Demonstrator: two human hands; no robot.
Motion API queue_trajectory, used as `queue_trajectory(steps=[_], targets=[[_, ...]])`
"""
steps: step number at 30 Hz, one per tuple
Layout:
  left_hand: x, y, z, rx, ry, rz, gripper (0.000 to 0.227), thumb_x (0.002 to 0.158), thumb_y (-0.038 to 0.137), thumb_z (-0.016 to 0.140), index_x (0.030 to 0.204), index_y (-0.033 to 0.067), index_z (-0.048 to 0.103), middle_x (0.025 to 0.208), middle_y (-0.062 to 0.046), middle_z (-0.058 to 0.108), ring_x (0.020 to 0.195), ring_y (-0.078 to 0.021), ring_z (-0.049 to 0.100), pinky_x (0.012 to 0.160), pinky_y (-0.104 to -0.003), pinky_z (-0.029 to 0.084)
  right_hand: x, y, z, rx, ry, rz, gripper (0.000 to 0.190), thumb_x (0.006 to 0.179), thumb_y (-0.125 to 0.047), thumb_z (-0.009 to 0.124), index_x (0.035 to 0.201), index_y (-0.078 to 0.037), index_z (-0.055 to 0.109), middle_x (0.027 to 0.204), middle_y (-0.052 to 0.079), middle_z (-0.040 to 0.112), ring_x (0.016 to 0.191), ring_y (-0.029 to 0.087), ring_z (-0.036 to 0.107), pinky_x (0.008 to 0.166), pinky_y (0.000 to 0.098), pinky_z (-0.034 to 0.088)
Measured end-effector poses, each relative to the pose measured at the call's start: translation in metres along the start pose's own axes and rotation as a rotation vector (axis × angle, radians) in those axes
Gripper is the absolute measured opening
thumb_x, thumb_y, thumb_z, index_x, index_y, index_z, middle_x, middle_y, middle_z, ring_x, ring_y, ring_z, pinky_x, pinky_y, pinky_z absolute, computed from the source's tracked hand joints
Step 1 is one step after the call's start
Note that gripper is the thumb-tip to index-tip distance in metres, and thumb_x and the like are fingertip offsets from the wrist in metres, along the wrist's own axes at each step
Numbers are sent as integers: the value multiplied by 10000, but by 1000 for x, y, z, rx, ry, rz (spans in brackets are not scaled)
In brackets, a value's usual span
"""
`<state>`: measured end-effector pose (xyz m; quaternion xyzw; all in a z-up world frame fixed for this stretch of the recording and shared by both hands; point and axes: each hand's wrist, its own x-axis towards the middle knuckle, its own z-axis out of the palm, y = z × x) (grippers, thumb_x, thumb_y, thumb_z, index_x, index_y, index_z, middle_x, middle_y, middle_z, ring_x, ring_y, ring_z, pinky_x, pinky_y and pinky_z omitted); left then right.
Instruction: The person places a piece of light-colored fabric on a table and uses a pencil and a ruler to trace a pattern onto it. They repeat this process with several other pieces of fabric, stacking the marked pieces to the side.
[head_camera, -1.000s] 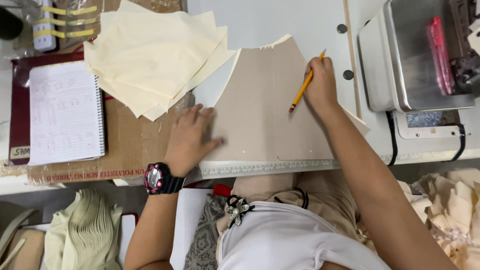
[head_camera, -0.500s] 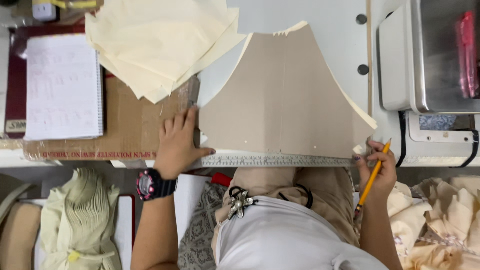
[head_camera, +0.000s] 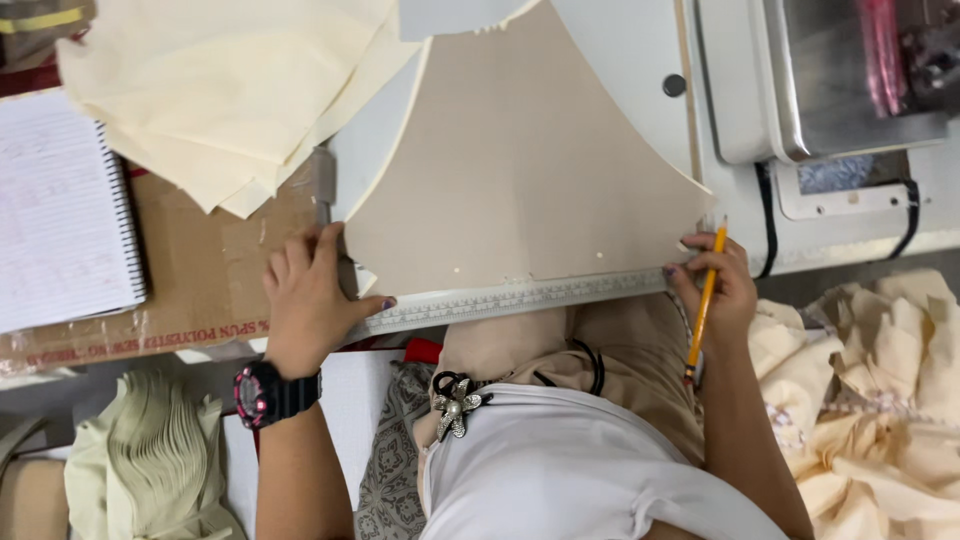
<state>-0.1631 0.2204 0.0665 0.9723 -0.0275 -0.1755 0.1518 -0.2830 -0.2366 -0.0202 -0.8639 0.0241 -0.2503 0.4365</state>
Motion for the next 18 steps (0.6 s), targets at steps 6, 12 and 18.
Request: queue_trajectory(steps=[6,12,18], targets=[[2,-4,4,-8,14,-5,1193,564,516,942,1563,159,397,1466,-188,400,1275,-452,390,1146,-554,216,-4,12,3,10,16,-23,267,904,-10,847,881,-64,587,1134,145,718,1178,347,594,1095,464,431],[1,-3,5,-22,17,-15,1188,575,505,946,1564,147,395,1459,-190,401,1274,-446,386,1160,-552,195,-1,1,6,-12,27,-26,235,934,-11,823,900,-63,596,1125,146,711,1173,362,586,1088,486,427],[3,-8,11,-26,28,-2,1191,572,528,945,1557,148,395,1444,-180,398,1247,-433,385,1163,-551,173,-1,6,4,-35,0,-41,227,940,-17,817,901,-69,600,1111,144,712,1165,377,589,1093,495,400]])
